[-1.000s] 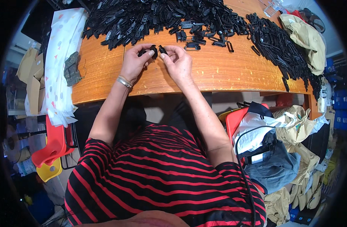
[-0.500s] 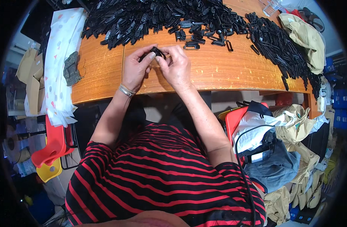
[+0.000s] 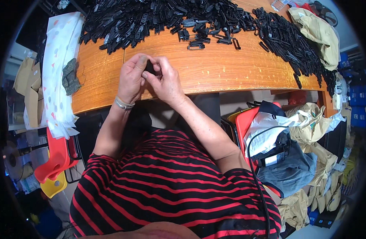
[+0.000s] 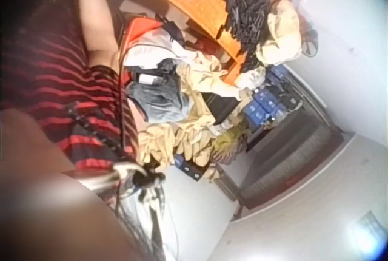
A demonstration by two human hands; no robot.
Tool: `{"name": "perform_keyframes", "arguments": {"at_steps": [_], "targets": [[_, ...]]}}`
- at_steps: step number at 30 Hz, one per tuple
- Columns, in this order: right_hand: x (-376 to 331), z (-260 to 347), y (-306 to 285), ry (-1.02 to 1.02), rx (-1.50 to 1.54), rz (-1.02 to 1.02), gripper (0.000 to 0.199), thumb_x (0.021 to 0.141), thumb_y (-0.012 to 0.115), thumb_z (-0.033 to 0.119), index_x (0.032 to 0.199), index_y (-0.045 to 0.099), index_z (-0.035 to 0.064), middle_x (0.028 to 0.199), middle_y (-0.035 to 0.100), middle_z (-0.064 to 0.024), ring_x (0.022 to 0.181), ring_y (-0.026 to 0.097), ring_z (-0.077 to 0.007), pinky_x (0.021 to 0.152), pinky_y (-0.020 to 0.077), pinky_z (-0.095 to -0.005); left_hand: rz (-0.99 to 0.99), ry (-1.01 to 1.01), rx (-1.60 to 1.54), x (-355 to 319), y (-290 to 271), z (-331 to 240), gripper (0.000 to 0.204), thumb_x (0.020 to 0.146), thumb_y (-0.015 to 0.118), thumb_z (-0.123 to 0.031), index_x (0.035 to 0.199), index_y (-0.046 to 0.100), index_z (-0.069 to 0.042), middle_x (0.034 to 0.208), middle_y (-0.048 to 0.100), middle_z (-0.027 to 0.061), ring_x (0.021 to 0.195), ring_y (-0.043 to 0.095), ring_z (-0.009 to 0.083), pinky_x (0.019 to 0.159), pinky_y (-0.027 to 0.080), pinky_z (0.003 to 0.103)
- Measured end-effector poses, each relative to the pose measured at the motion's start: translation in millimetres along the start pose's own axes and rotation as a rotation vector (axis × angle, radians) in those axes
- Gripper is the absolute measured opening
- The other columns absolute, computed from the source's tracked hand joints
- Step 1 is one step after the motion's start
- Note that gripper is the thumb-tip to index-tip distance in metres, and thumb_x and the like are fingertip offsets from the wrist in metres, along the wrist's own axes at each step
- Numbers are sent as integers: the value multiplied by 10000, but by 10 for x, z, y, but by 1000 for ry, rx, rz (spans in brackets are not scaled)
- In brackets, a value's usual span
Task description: Assembling small black plastic clips on a workbench.
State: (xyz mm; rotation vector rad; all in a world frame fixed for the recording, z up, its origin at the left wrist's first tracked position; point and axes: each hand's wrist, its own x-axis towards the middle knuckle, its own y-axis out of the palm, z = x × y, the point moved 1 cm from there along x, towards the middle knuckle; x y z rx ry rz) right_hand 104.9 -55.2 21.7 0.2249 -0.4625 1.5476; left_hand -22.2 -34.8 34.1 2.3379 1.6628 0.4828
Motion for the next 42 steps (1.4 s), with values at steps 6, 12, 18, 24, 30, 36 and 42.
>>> {"name": "perform_keyframes", "arguments": {"at_steps": [6,12,18,24,30,36,42], "targets": [[52,-29,1,243,159,441,389,821,740,142,1141,557,16,902,623,-42,805,586,-79,704,493,-238,-143,-292,256,-470,-344,-469,236,980,524,-223,923,633,-22,733,630,14,612,560,69,540,423,190],[652,-389,-743,-113,-765,54,241,801,710,159,1008,682,39,916,666,-135,811,664,-262,729,537,-350,-119,-375,1628,-1368,-990,-1314,170,886,624,-144,869,641,24,763,645,92,684,616,176,653,473,271],[1088,-579,-962,-6,-1121,88,214,750,689,118,955,691,57,962,617,-170,861,635,-339,737,522,-419,-211,7,1365,-569,-635,-906,155,870,644,-116,957,653,12,856,683,111,789,665,170,724,505,284],[1052,-591,-899,-51,-1144,149,118,779,680,165,851,663,73,954,610,-155,869,633,-343,741,506,-440,-56,118,1450,915,56,24,235,842,657,-280,1001,659,-106,863,687,124,806,663,310,699,516,401],[1038,-698,-921,-48,-1148,157,158,802,659,211,869,663,68,878,623,-147,866,635,-344,727,509,-438,6,35,1639,1509,320,271,267,828,671,-306,990,661,-95,883,687,150,851,665,316,751,520,430],[1027,-594,-928,-71,-1095,91,137,799,625,165,864,639,46,809,665,-171,780,654,-347,688,513,-455,-58,11,1677,1558,190,433,293,805,685,-246,1037,630,-75,980,668,162,940,641,324,808,507,433],[918,-575,-819,-111,-967,10,141,788,630,126,883,616,22,704,645,-223,668,652,-374,610,516,-462,-57,240,1497,1235,90,462,174,766,646,-100,918,580,-49,874,636,155,829,623,349,741,512,420]]}}
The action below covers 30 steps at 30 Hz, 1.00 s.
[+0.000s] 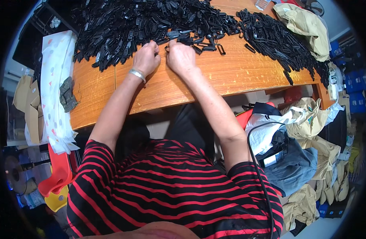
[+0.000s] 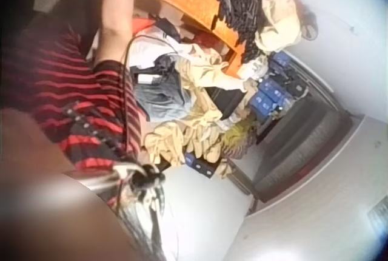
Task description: Assembling small black plastic clips on a workbench.
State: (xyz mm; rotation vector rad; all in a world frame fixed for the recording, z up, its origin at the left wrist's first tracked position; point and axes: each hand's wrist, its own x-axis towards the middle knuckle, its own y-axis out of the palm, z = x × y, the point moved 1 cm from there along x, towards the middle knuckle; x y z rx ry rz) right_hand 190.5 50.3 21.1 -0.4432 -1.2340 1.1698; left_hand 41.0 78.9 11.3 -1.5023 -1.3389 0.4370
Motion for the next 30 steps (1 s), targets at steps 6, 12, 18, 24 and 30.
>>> {"name": "perform_keyframes", "arguments": {"at_steps": [6,12,18,24,30], "targets": [[-170,459,143,70,168,19,189,782,579,77,943,553,-18,844,639,-248,746,646,-405,671,521,-482,-224,-495,-1056,-302,137,199,236,779,737,-109,935,592,-7,807,633,36,709,587,94,606,474,227],[-321,476,129,136,285,-67,252,811,566,77,1036,547,-35,906,632,-257,826,633,-410,714,511,-469,-60,-484,-1475,-513,-62,-118,186,873,655,-56,1033,574,-8,868,625,30,709,562,66,606,455,192],[-385,464,59,161,385,-105,241,885,513,62,1095,585,-30,933,646,-256,884,634,-405,774,511,-446,55,-426,-1579,-678,-22,-31,250,867,655,-31,1097,563,4,926,626,37,787,609,86,686,516,190],[-405,577,-75,124,478,-119,250,910,523,87,1119,588,-34,965,635,-243,895,633,-386,782,510,-413,79,-448,-1531,-697,-2,30,201,896,645,-90,1071,564,-31,838,651,19,677,612,86,621,513,216],[-523,528,-98,91,656,-113,289,915,536,37,1188,629,53,959,596,-136,849,613,-221,757,498,-310,-23,-519,-1587,-698,-67,-83,174,899,655,-142,1026,594,-39,837,647,13,678,599,63,601,487,185]]}}
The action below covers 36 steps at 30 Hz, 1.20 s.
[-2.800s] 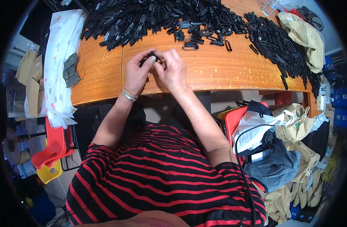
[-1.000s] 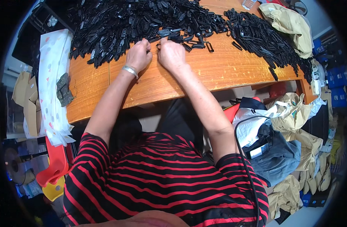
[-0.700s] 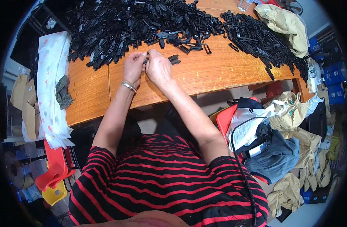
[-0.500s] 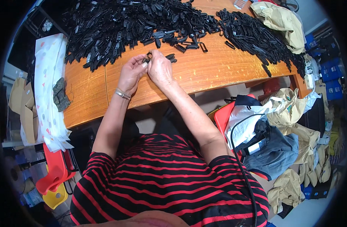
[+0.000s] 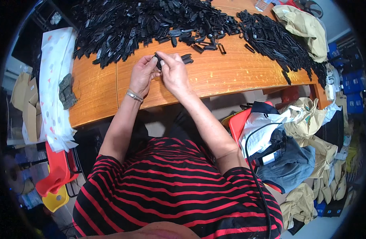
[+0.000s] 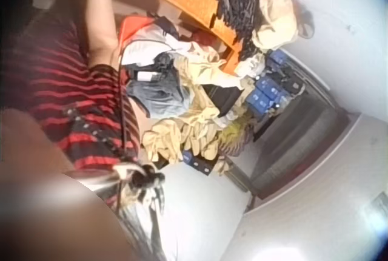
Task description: Assembling small black plastic clips on a workbench.
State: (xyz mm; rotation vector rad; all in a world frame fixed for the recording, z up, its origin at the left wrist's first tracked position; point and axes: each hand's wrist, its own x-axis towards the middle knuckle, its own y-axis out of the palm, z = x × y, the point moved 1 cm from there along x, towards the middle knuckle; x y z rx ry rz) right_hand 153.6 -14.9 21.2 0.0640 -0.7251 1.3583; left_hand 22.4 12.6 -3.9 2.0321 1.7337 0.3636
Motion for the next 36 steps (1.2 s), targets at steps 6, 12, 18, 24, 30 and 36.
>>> {"name": "perform_keyframes", "arguments": {"at_steps": [6,12,18,24,30,36], "targets": [[-33,-12,-17,256,249,7,261,899,597,23,1157,626,4,927,563,-52,749,591,-99,638,495,-219,100,7,-75,-38,-32,15,229,901,635,-91,1114,617,-9,957,677,42,757,619,72,642,503,190],[-48,37,-42,67,30,-92,263,868,627,44,1121,622,-23,905,584,-92,751,603,-144,692,500,-262,98,43,-114,-56,-71,21,183,909,620,-80,1079,611,-15,991,665,57,823,639,109,707,538,216],[-40,100,-75,19,-83,-17,246,858,626,39,1099,630,-11,902,576,-103,725,607,-161,665,507,-270,100,71,-61,-61,-81,5,191,911,609,-67,1095,604,-16,993,666,61,814,648,114,690,548,220],[-83,46,-43,20,-19,-22,258,825,658,44,1081,639,17,875,576,-119,692,611,-196,619,507,-294,69,106,-10,-144,-1,-20,243,923,605,-101,1142,617,4,986,663,38,844,617,87,708,499,205],[-233,70,46,-5,-153,19,375,755,756,68,1099,615,18,928,567,-115,719,610,-171,621,516,-280,42,193,175,-215,45,16,258,988,512,-195,1098,619,13,947,649,26,870,581,74,773,464,212],[-303,54,163,-44,-125,-37,492,733,758,109,1175,553,38,942,548,-141,790,590,-286,689,506,-365,129,199,170,-283,155,-116,298,1012,454,-263,906,593,-21,791,607,24,729,556,85,692,463,221]]}}
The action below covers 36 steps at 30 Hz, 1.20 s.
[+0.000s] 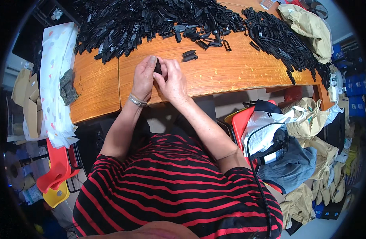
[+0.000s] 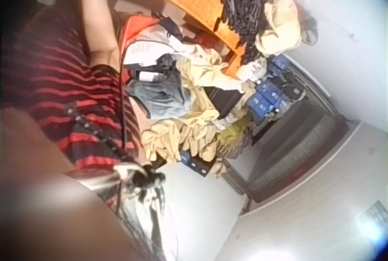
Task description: Assembling small black plastic clips on a workbench.
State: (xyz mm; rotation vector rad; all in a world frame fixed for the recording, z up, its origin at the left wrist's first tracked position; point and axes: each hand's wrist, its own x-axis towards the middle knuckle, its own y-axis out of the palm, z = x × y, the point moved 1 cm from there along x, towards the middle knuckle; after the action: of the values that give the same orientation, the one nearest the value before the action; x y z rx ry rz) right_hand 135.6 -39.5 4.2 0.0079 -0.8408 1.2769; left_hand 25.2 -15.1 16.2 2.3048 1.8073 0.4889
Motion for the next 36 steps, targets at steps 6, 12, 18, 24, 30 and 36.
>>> {"name": "perform_keyframes", "arguments": {"at_steps": [6,12,18,24,30,36], "targets": [[5,-20,-12,93,137,42,456,750,756,150,1151,583,16,903,572,-131,809,603,-259,702,501,-343,82,-97,-22,59,-59,10,294,1010,456,-263,894,584,-25,715,576,15,654,531,87,629,450,230],[276,-284,-482,31,-173,93,202,805,723,141,970,671,37,856,607,-104,741,643,-197,635,518,-311,15,-131,280,569,-214,65,194,963,506,-177,940,614,-17,680,608,49,661,608,133,632,489,260],[460,-529,-675,-61,-549,100,146,788,702,137,911,661,71,867,623,-123,725,627,-334,672,498,-422,-103,253,1301,1146,-128,101,194,854,640,-206,1037,684,-158,868,637,74,834,644,258,749,513,378],[421,-487,-577,30,-490,221,97,786,693,136,814,640,60,814,623,-124,823,620,-324,711,490,-417,-61,207,1474,1235,-153,163,165,830,664,-255,974,694,-180,900,615,54,860,628,258,750,503,395],[332,-364,-592,-12,-525,240,96,800,675,142,839,657,56,864,620,-132,844,617,-331,723,497,-420,-50,417,1323,915,-355,127,72,777,698,-109,841,678,-134,805,584,52,762,613,234,656,494,344],[299,-288,-581,44,-556,313,130,827,642,165,863,649,40,882,629,-155,801,625,-369,707,503,-448,-162,359,1192,740,-421,71,130,794,687,-115,922,666,-113,762,610,49,706,620,232,655,505,335]]}}
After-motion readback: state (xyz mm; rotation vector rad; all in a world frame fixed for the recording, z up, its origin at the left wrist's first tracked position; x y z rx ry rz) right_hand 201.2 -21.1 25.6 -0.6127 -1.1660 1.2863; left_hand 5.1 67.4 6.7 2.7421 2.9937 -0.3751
